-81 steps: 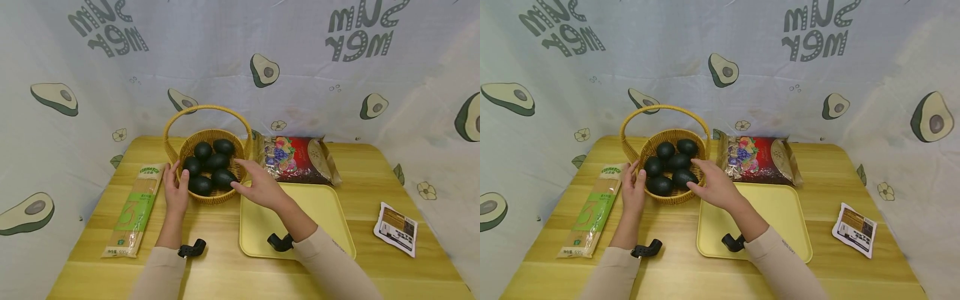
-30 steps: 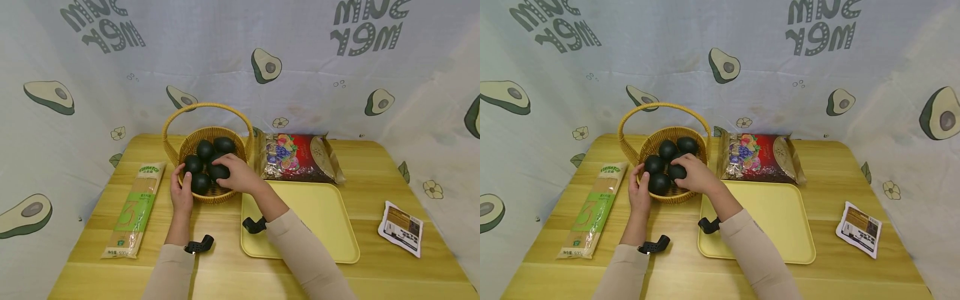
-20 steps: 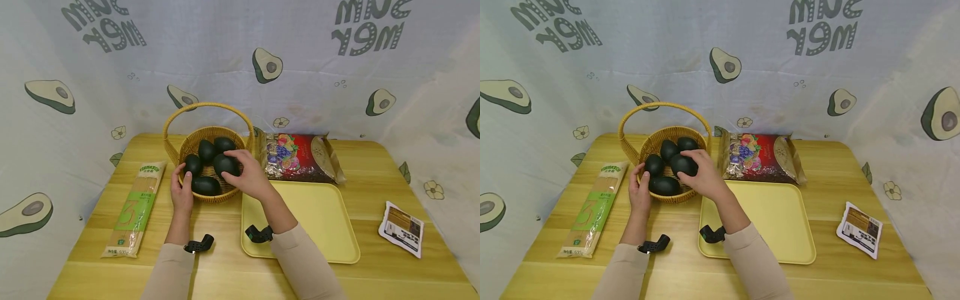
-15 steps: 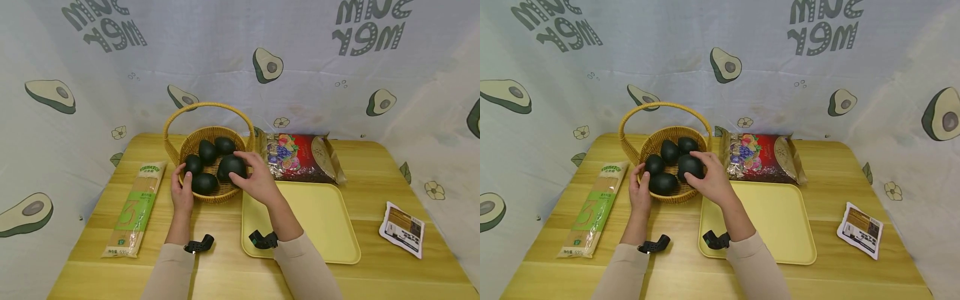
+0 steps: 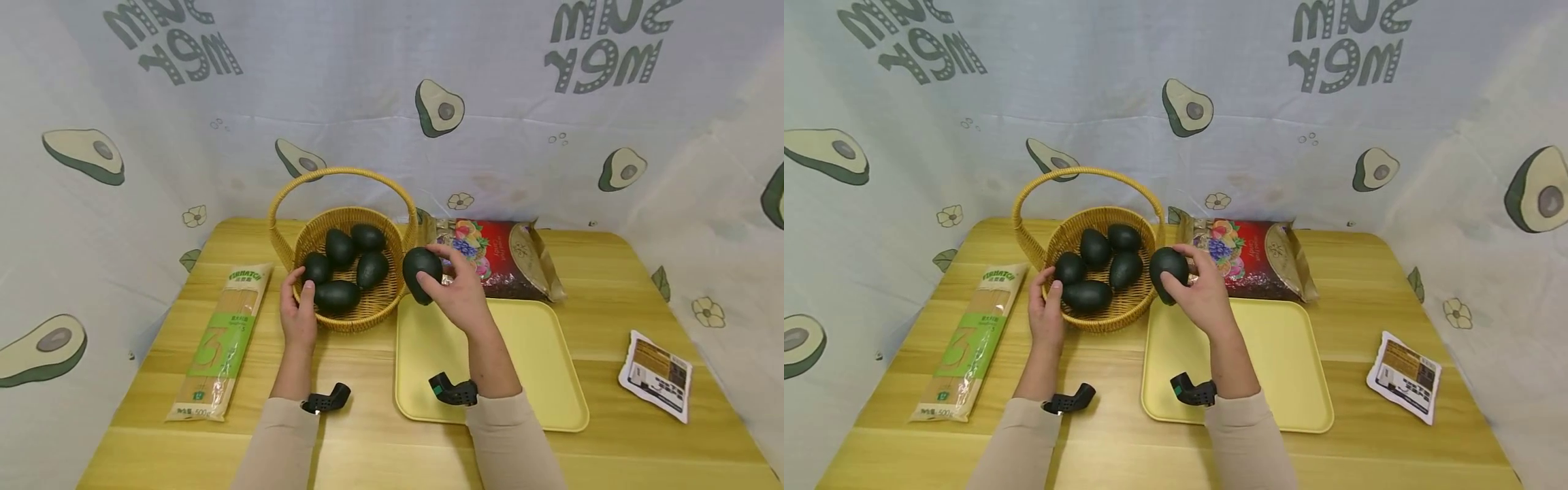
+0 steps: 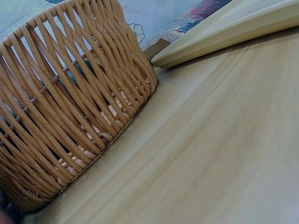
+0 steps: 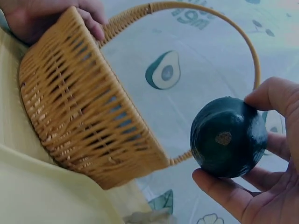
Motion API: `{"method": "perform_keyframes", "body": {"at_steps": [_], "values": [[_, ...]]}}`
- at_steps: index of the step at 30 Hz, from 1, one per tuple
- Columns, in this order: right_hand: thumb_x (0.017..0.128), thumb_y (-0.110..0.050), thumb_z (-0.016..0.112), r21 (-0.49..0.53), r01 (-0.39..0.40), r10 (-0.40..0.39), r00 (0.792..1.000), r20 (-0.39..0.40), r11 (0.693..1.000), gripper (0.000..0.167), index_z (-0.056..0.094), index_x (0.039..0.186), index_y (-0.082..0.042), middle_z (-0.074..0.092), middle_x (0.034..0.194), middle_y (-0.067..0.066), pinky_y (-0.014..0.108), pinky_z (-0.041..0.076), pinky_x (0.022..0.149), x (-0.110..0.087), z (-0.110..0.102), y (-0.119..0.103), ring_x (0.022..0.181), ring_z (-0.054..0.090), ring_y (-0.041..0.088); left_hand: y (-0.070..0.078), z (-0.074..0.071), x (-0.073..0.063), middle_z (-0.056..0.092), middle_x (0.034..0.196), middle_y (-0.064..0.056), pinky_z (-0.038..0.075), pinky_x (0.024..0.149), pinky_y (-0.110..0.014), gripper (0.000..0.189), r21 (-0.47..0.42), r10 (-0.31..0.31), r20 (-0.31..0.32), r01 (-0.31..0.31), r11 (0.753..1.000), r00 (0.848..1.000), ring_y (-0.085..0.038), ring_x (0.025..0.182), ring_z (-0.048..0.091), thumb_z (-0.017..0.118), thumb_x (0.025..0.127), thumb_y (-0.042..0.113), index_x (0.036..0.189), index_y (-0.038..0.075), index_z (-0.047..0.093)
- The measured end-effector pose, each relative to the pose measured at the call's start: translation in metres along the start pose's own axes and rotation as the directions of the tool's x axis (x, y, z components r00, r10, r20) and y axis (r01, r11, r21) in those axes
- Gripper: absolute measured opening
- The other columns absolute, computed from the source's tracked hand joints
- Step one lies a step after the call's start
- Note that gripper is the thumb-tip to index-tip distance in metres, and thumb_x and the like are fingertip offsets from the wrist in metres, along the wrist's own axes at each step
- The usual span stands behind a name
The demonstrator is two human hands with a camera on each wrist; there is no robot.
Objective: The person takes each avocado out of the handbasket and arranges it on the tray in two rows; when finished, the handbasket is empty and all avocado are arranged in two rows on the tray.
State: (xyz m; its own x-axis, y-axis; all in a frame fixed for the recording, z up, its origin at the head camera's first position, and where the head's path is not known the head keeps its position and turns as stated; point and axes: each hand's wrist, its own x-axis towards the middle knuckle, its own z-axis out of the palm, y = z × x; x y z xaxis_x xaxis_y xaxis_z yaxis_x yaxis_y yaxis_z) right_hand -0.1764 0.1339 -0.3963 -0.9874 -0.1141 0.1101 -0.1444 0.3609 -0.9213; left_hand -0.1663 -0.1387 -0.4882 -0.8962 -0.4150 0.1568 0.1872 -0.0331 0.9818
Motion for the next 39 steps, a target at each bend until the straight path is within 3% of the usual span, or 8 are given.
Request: {"method": "perform_keyframes", "body": {"at_steps": [6,10,15,24,33,35,39], "values": [[0.097,-0.022,0.067,-0.077,-0.074,0.079,0.995,0.067,0.994,0.058,0.048,0.152,-0.019,0.049,0.147,0.018,0.046,0.056,0.085,0.003,-0.012,0.014,0.120,0.056,0.041,0.006,0.002,0.000,0.040,0.159,-0.013,0.021,0.123,-0.049,0.040,0.008,-0.027,0.016,0.027,1.000,1.000,-0.026,0.153,0.026,0.049,0.106,0.016,0.144,0.003,0.050],[0.095,-0.022,0.070,-0.135,-0.080,0.101,0.982,0.160,0.988,0.053,0.054,0.145,-0.011,0.054,0.140,0.021,0.041,0.059,0.080,0.005,-0.013,0.023,0.112,0.062,0.041,0.009,0.002,-0.001,0.039,0.158,-0.018,0.022,0.123,-0.049,0.040,0.011,-0.037,0.015,0.037,0.999,0.999,-0.028,0.153,0.027,0.047,0.106,0.013,0.143,-0.001,0.049],[0.092,-0.024,0.073,-0.180,-0.097,0.137,0.964,0.226,0.979,0.052,0.058,0.140,-0.008,0.060,0.134,0.022,0.044,0.057,0.084,0.007,-0.007,0.031,0.115,0.064,0.041,0.006,0.001,-0.002,0.039,0.159,-0.016,0.020,0.124,-0.048,0.039,0.004,-0.027,0.010,0.027,1.000,1.000,-0.026,0.153,0.026,0.047,0.106,0.013,0.144,0.001,0.049],[0.090,-0.034,0.077,-0.277,-0.135,0.201,0.954,0.224,0.951,0.061,0.056,0.141,-0.010,0.060,0.138,0.022,0.052,0.053,0.095,0.009,0.003,0.038,0.126,0.058,0.040,0.000,0.000,-0.002,0.044,0.155,-0.008,0.023,0.122,-0.045,0.037,0.007,0.001,-0.007,-0.001,1.000,1.000,-0.019,0.150,0.031,0.050,0.106,0.018,0.141,0.006,0.053],[0.090,-0.035,0.077,-0.305,-0.125,0.204,0.948,0.244,0.944,0.059,0.056,0.141,-0.013,0.057,0.140,0.023,0.053,0.053,0.095,0.008,0.006,0.040,0.129,0.056,0.041,-0.001,0.000,-0.001,0.041,0.157,-0.013,0.021,0.123,-0.047,0.038,0.008,-0.017,-0.007,0.017,1.000,1.000,-0.024,0.152,0.029,0.048,0.107,0.014,0.143,0.003,0.050],[0.090,-0.036,0.077,-0.309,-0.128,0.211,0.945,0.249,0.942,0.059,0.056,0.141,-0.013,0.055,0.141,0.023,0.054,0.053,0.096,0.008,0.005,0.040,0.130,0.055,0.041,0.002,0.000,-0.001,0.041,0.157,-0.016,0.022,0.123,-0.048,0.039,0.014,-0.022,-0.004,0.022,1.000,1.000,-0.026,0.152,0.029,0.047,0.107,0.013,0.143,0.001,0.050],[0.090,-0.034,0.077,-0.309,-0.142,0.231,0.933,0.277,0.940,0.062,0.052,0.144,-0.014,0.050,0.145,0.022,0.055,0.051,0.099,0.007,0.003,0.040,0.135,0.051,0.041,0.021,0.003,-0.008,0.040,0.156,-0.019,0.023,0.122,-0.048,0.039,0.020,-0.027,0.007,0.027,0.999,1.000,-0.029,0.151,0.030,0.047,0.106,0.012,0.142,-0.003,0.049]]}}
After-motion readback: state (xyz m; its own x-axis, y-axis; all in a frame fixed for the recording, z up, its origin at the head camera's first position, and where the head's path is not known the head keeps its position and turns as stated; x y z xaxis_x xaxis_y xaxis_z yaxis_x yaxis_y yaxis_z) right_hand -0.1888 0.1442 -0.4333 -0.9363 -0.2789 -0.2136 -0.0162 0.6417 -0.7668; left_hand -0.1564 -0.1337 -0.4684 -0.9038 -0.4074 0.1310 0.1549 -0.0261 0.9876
